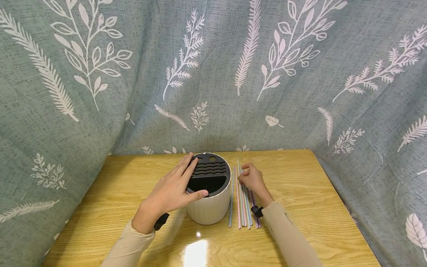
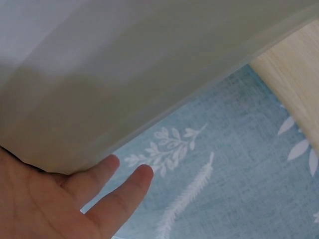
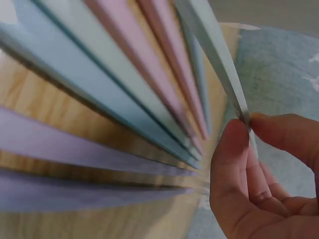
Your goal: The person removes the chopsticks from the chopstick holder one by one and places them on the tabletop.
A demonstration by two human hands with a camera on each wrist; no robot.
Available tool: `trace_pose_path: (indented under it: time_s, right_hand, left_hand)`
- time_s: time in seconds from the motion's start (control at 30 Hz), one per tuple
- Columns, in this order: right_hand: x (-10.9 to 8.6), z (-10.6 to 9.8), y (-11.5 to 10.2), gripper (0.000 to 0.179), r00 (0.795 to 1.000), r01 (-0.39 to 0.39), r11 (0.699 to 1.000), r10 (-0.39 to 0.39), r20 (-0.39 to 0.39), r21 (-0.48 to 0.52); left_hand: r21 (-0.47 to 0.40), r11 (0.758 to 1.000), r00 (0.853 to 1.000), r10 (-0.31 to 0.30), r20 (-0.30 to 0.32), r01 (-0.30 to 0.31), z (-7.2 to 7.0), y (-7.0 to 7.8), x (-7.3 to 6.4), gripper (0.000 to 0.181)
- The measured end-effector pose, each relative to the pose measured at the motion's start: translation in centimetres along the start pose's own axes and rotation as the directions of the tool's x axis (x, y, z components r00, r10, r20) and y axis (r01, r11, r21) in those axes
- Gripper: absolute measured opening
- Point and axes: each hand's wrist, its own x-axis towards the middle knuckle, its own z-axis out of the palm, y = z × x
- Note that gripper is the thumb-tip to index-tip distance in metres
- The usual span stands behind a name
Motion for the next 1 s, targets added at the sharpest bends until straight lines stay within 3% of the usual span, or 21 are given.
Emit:
trace_pose_path:
  time_s: [0.27, 0.57, 0.73, 1.0]
  right_hand:
    - [0.6, 0.4, 0.7, 0.041, 0.998, -0.046, 0.997, 0.044, -0.033, -0.058]
    - [0.2, 0.4, 0.6, 0.035, 0.998, -0.025, 0.992, 0.016, -0.069, -0.126]
    - [-0.6, -0.1, -0.6, 0.026, 0.992, 0.015, 0.994, -0.028, -0.121, -0.107]
    - [-2.9, -1.2, -2.5, 0.027, 0.979, 0.086, 0.996, -0.089, -0.181, -0.021]
  left_hand:
    - [-0.010, 1.000, 1.000, -0.004, 0.014, 0.004, 0.0, 0.1, 0.0, 0.108]
    - [-0.012, 1.000, 1.000, -0.005, 0.016, 0.005, -0.2, 0.1, 0.1, 0.109]
    - [-0.004, 1.000, 1.000, -0.006, 0.004, 0.006, -0.2, 0.0, 0.1, 0.108]
    - [-0.007, 1.000, 0.999, 0.001, -0.042, -0.001, -0.2, -0.3, 0.1, 0.108]
